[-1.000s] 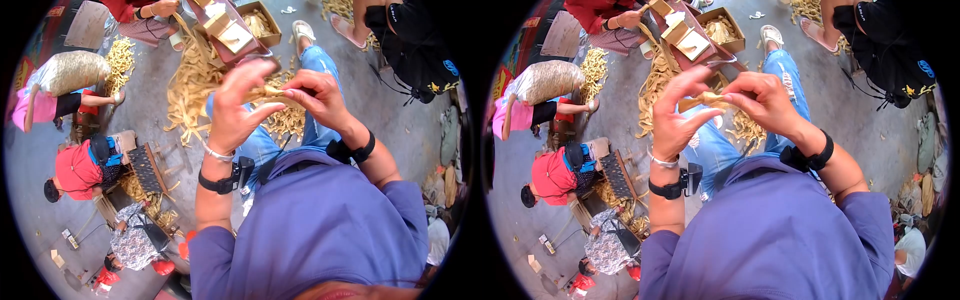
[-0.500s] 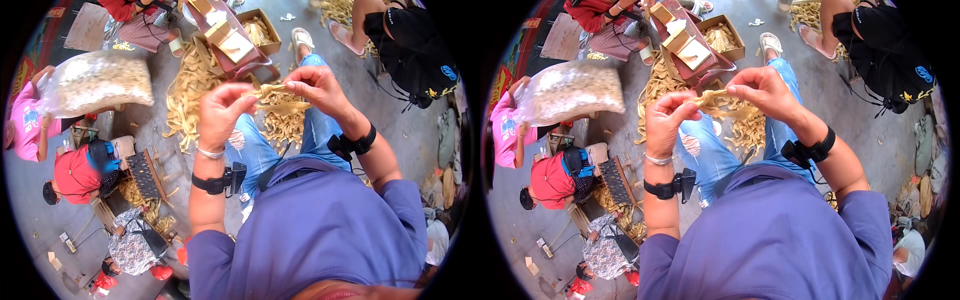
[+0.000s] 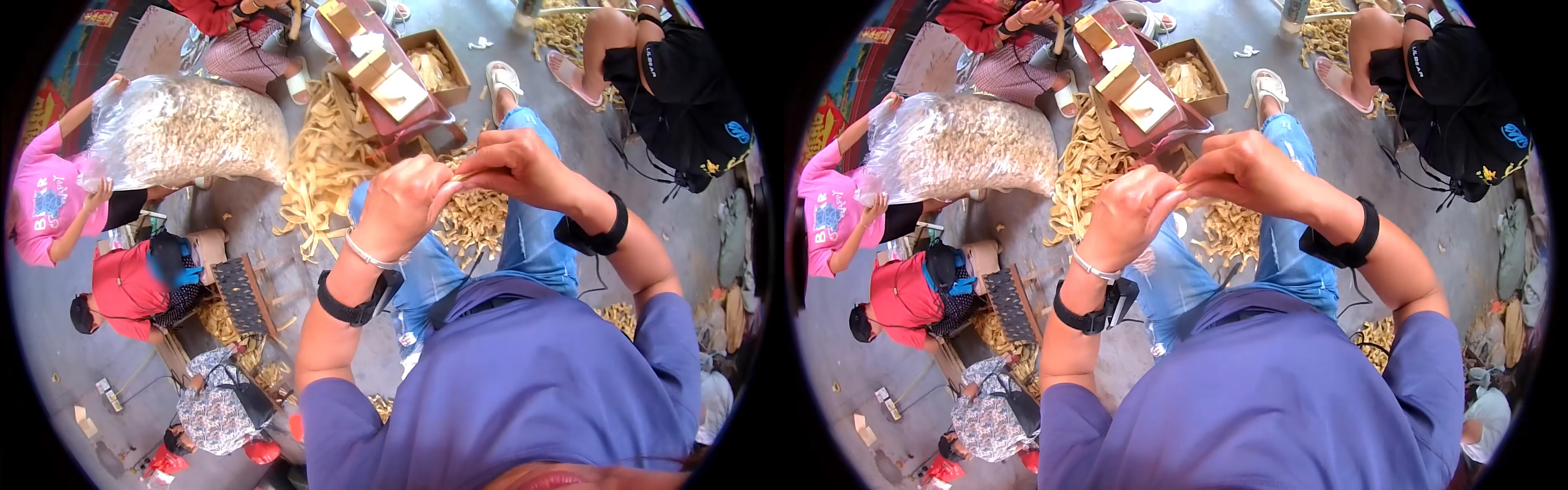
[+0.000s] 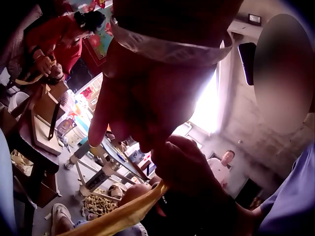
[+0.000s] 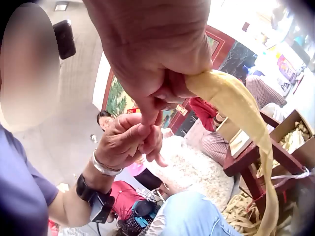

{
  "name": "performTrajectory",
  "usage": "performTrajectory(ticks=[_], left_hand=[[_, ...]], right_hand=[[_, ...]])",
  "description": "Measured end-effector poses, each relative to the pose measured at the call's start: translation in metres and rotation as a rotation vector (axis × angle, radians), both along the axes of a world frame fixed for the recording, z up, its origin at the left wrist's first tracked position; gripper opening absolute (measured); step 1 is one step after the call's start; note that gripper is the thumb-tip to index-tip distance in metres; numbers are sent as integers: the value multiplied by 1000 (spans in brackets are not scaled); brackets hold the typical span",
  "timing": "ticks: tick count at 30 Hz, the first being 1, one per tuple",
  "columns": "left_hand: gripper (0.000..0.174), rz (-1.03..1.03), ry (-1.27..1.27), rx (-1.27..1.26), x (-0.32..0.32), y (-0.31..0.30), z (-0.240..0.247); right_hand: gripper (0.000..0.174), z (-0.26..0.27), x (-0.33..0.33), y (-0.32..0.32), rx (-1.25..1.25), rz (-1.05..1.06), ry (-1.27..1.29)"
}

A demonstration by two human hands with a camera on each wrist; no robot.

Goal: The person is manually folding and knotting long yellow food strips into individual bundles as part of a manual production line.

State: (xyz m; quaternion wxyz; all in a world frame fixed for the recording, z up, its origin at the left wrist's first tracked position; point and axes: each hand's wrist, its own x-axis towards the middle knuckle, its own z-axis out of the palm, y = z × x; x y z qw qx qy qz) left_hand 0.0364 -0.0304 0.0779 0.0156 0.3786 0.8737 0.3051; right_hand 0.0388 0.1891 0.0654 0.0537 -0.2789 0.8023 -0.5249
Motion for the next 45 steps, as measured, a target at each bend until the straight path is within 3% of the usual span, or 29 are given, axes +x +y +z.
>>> performTrajectory(ticks=[4, 7, 10, 16, 26, 29, 32, 33, 34, 37, 38, 40, 43, 45], left_hand=[[10, -48, -80, 72, -3, -8, -6], [17, 78, -400, 230, -21, -14, -34], [22, 320, -931, 459, -52, -21, -60], [20, 467, -916, 626, -104, -23, -100], [21, 556, -899, 579, -147, -25, -121], [25, 598, -975, 422, -148, -28, -127], [32, 529, -1264, 576, -130, -36, -119], [39, 394, -1333, 610, -124, -37, -116], [41, 315, -1392, 680, -116, -35, -114], [45, 303, -1445, 527, -90, -19, -102], [45, 314, -1347, 413, -81, -13, -105], [44, 227, -1198, 419, -64, 2, -109], [37, 269, -1576, 1069, -36, 32, -90], [32, 369, -1332, 1178, -23, 47, -74]], right_hand=[[14, -3, -8, 3, 56, 59, 41], [13, -20, -29, -2, 42, 53, 98], [12, -42, -63, -18, 20, -6, 152], [13, -85, -132, -28, 157, -103, 281], [16, -109, -176, -46, 190, -218, 122], [15, -145, -187, -47, 383, -308, 446], [18, -128, -179, -30, 16, -467, -55], [21, -122, -177, -27, -256, -429, -313], [22, -116, -169, -21, -312, -384, -307], [22, -91, -141, -15, -509, -317, -307], [22, -80, -129, -14, -588, -281, -336], [22, -69, -97, -15, -668, -208, -381], [20, -53, -46, -12, -609, -139, -385], [19, -43, -7, -11, -642, -165, -352]])
